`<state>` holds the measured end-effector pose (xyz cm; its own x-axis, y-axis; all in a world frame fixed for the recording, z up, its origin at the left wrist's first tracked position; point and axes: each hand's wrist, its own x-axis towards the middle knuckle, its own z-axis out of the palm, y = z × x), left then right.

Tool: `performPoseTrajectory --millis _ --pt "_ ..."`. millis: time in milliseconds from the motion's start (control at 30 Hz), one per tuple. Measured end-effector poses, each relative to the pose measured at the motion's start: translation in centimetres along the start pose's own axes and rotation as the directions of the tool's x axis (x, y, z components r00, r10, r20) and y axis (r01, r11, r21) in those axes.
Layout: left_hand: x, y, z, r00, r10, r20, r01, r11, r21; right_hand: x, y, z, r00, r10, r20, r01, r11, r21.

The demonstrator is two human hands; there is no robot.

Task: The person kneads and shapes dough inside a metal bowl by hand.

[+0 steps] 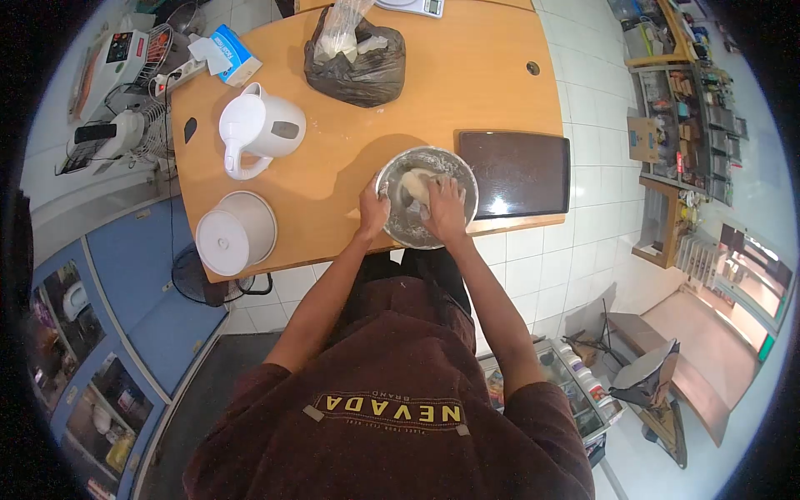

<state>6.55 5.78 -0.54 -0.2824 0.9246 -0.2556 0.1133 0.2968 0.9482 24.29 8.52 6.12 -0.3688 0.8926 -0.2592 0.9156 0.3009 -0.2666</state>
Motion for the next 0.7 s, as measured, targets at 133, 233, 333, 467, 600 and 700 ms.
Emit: performPoseTrajectory --millis 133,233,333,467,600,700 --pt "0.2 -1.6 1.4 0.993 0.013 -0.117 -0.011 1.000 0.021 -1.9 1.1 1.2 0.974 -0.163 0.158 0.138 0.977 0.161" --pt "0.2 -1.9 1.4 0.996 -0.050 -0.080 0.048 0.999 -0.021 -3.3 1.1 1.7 0.990 -0.140 0.033 0.128 0.960 0.248" --pt "0.0 -1.1 1.3 0.995 -0.030 -0.099 0.032 0.999 0.016 -2.2 0.6 2.2 0.999 -0.005 -0.035 0.013 0.968 0.249" --pt "0.1 -1.4 1.3 0.994 -0.033 -0.104 0.038 0.998 0.046 1.9 -0.3 5.6 0.995 0.029 -0.091 -0.020 0.995 0.099" --pt "0.0 -0.8 1.5 0.984 0.076 -0.159 -0.049 0.985 0.168 3.2 -1.7 7.8 0.997 0.066 -0.038 -0.066 0.998 0.001" --pt "-0.3 -0.8 1.4 0.982 0.108 -0.152 -0.087 0.986 0.143 3.3 -1.2 8.7 0.997 0.069 0.040 -0.068 0.997 -0.027"
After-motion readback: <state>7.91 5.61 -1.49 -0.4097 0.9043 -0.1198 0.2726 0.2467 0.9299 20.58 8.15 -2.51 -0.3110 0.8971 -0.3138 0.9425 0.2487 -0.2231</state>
